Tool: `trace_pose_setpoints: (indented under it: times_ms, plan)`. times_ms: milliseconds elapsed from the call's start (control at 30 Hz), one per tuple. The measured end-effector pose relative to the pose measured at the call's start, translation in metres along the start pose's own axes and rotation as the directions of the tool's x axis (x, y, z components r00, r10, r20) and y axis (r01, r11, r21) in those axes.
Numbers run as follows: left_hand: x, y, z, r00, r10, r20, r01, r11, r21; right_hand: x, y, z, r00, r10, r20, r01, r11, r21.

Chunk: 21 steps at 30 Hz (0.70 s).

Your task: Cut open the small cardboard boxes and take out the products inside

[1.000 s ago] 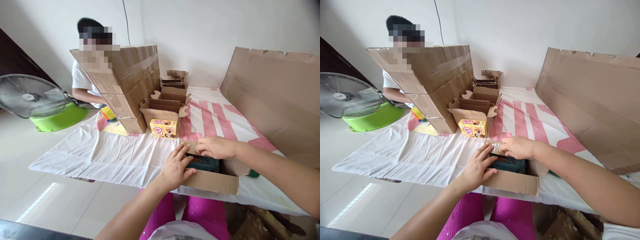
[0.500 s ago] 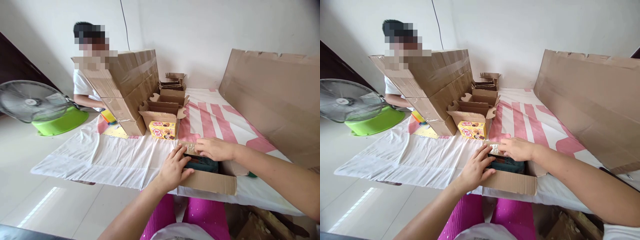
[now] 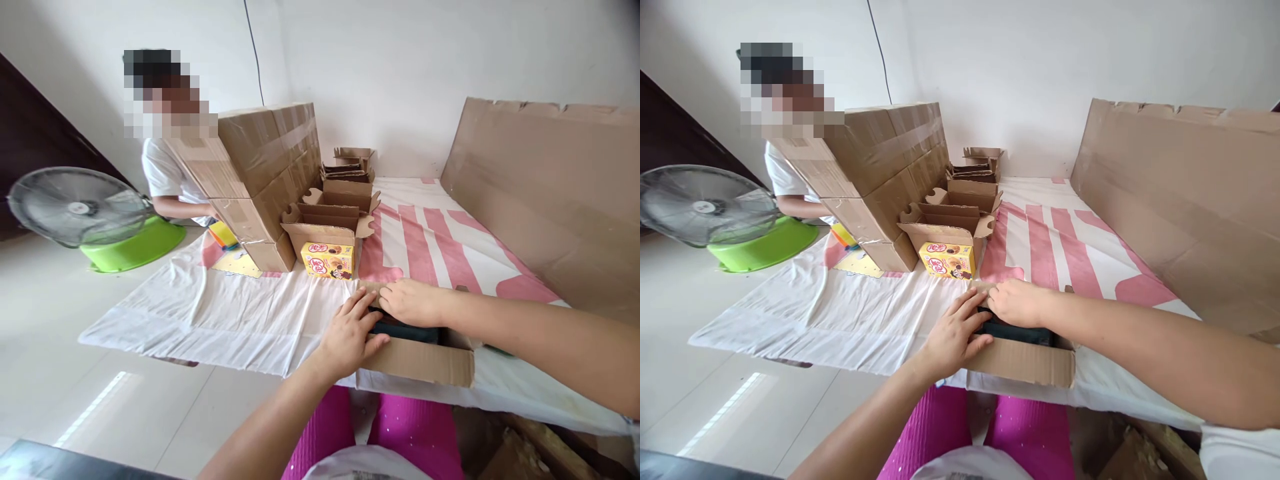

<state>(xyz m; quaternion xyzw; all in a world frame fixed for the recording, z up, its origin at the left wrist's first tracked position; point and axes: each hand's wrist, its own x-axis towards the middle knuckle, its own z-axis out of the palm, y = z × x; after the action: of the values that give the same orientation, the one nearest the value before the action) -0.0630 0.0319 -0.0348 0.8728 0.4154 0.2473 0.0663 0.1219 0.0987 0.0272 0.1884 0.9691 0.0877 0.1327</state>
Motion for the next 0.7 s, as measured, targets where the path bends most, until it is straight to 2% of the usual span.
trace_pose_setpoints:
  times_ms: [133, 200, 267, 333, 467, 700]
  plan:
    - [-0.002, 0.0, -0.002, 1.0, -0.016, -0.004, 0.016, 1.0, 0.008, -0.011, 0.011, -0.002, 1.0, 0.022, 0.01, -0.022, 1.0, 0.017]
    - [-0.003, -0.001, -0.003, 1.0, -0.018, -0.017, 0.019, 1.0, 0.017, -0.022, 0.018, -0.002, 0.996, 0.094, -0.003, -0.094, 0.995, 0.045]
    - [-0.004, -0.001, -0.004, 1.0, -0.02, -0.02, 0.02, 0.999, 0.029, -0.033, 0.022, -0.001, 0.982, 0.182, -0.048, -0.175, 0.976, 0.13]
    - [-0.004, -0.001, -0.004, 1.0, -0.019, -0.009, 0.019, 0.999, 0.033, -0.038, 0.023, 0.0, 0.969, 0.226, -0.101, -0.196, 0.949, 0.248]
    - [-0.003, 0.001, -0.001, 1.0, -0.022, 0.0, 0.022, 1.0, 0.022, -0.031, 0.019, 0.001, 0.981, 0.167, -0.099, -0.12, 0.922, 0.368]
    - [-0.002, 0.003, 0.0, 0.999, -0.03, 0.039, 0.027, 0.998, 0.059, -0.025, 0.022, 0.003, 0.989, 0.128, -0.073, -0.089, 0.913, 0.398]
